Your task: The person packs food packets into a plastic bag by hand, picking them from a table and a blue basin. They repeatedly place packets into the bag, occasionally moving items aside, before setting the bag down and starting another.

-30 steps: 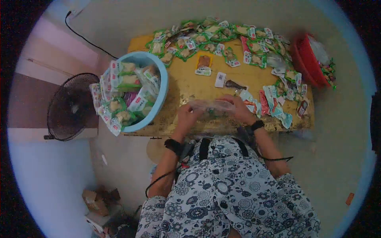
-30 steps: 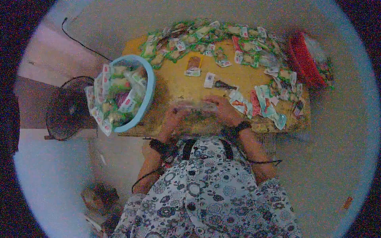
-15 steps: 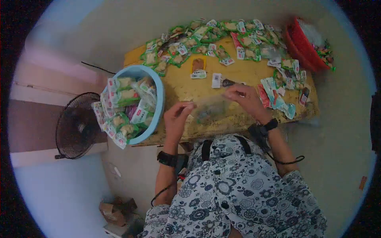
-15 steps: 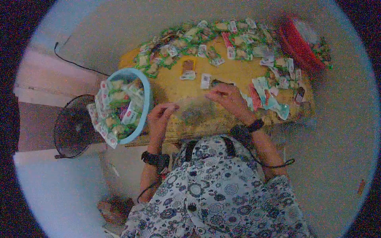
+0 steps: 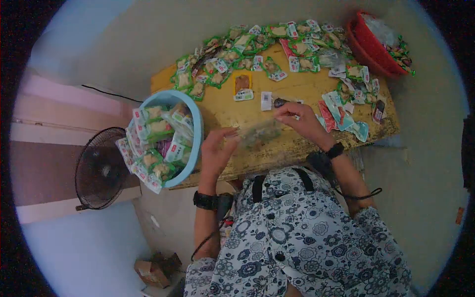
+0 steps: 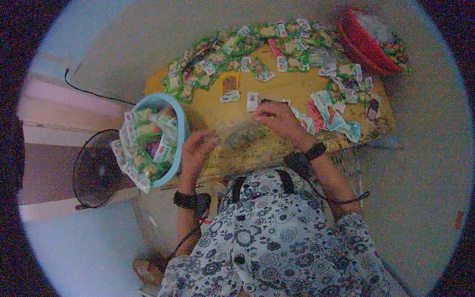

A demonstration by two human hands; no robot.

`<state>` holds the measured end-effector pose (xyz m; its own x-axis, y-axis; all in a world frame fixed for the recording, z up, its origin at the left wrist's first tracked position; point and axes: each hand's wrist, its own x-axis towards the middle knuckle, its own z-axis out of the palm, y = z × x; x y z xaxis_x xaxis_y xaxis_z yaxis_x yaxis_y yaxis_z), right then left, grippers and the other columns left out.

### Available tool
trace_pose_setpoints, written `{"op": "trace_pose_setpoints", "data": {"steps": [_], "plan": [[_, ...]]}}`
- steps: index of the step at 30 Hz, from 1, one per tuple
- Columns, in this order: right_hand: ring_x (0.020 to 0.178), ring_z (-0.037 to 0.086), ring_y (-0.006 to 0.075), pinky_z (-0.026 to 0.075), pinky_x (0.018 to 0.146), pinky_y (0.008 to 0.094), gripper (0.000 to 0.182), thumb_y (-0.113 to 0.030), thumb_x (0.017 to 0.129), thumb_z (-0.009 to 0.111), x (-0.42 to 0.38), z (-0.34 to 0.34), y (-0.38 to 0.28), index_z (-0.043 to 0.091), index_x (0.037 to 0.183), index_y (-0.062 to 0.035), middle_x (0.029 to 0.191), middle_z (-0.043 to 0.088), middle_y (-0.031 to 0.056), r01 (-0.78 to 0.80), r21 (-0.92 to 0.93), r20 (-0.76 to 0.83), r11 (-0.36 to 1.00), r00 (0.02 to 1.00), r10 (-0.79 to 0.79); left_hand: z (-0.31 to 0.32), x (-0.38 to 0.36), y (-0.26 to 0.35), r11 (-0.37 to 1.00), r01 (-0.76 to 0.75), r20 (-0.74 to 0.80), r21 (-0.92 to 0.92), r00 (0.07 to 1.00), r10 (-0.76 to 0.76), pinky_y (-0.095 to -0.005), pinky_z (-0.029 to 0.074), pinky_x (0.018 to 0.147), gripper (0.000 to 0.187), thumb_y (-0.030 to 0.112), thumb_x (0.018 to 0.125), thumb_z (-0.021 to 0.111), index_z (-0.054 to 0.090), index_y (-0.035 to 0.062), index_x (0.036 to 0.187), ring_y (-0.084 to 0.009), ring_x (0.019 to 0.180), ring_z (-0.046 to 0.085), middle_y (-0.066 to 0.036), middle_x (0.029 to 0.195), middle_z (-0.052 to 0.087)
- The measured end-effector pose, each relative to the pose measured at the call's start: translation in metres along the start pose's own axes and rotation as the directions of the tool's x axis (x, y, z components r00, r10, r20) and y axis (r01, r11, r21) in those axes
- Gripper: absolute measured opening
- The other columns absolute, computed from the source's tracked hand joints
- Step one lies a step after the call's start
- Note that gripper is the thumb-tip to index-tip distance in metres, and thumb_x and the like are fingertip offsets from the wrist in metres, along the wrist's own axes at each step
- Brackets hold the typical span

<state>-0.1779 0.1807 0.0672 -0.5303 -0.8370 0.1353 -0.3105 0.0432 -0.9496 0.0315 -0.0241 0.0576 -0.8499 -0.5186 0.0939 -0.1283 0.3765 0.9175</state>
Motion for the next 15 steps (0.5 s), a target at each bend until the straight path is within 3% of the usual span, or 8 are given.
{"op": "trace_pose_setpoints", "data": {"steps": [2, 4, 7, 10, 15], "plan": [[0.089, 0.061, 0.0125, 0.048, 0.081, 0.0283, 0.014, -0.013, 0.089, 0.065, 0.000, 0.001, 0.002, 0.067, 0.097, -0.0012, 0.094, 0.066, 0.0048, 0.020, 0.008, -0.001, 1.000, 1.000, -0.020, 0.002, 0.005, 0.017, 0.960, -0.180, 0.017, 0.214, 0.983, 0.181, -0.0372, 0.046, 0.089, 0.030, 0.014, 0.075, 0.076, 0.068, 0.0066, 0.103, -0.0251, 0.101, 0.059, -0.010, 0.103, 0.066], [0.089, 0.061, 0.0127, 0.048, 0.081, 0.0285, 0.014, -0.013, 0.088, 0.065, 0.001, 0.002, 0.000, 0.066, 0.097, -0.0010, 0.094, 0.066, 0.0048, 0.027, 0.006, 0.006, 1.000, 1.000, -0.028, 0.007, 0.018, 0.043, 0.810, -0.384, 0.082, 0.444, 0.917, 0.390, -0.0418, 0.043, 0.094, 0.036, 0.016, 0.070, 0.078, 0.067, 0.0087, 0.104, -0.0298, 0.107, 0.056, -0.011, 0.105, 0.064], [0.090, 0.060, 0.0131, 0.048, 0.081, 0.0287, 0.014, -0.012, 0.088, 0.065, 0.003, 0.004, -0.001, 0.065, 0.097, -0.0008, 0.093, 0.066, 0.0050, 0.041, -0.012, 0.004, 0.999, 0.999, -0.041, 0.025, 0.032, 0.053, 0.726, -0.440, 0.154, 0.529, 0.891, 0.428, -0.0464, 0.044, 0.095, 0.023, 0.022, 0.078, 0.073, 0.070, 0.0103, 0.098, -0.0333, 0.112, 0.055, -0.013, 0.105, 0.066], [0.089, 0.060, 0.0148, 0.047, 0.080, 0.0297, 0.013, -0.012, 0.088, 0.065, 0.003, 0.006, -0.002, 0.065, 0.095, -0.0011, 0.091, 0.065, 0.0056, 0.048, -0.084, -0.029, 0.995, 0.998, -0.051, 0.041, 0.042, 0.057, 0.655, -0.498, 0.243, 0.568, 0.862, 0.445, -0.0458, 0.046, 0.089, 0.021, 0.019, 0.075, 0.073, 0.070, 0.0095, 0.093, -0.0337, 0.104, 0.056, -0.012, 0.101, 0.065], [0.086, 0.060, 0.0194, 0.046, 0.080, 0.0317, 0.013, -0.014, 0.087, 0.065, 0.000, 0.007, -0.008, 0.065, 0.093, -0.0028, 0.089, 0.063, 0.0072, 0.090, -0.221, -0.072, 0.971, 0.991, -0.109, 0.040, 0.047, 0.054, 0.707, -0.475, 0.235, 0.524, 0.879, 0.416, -0.0460, 0.046, 0.081, 0.014, 0.017, 0.075, 0.072, 0.069, 0.0070, 0.085, -0.0344, 0.090, 0.057, -0.012, 0.087, 0.062]]}}
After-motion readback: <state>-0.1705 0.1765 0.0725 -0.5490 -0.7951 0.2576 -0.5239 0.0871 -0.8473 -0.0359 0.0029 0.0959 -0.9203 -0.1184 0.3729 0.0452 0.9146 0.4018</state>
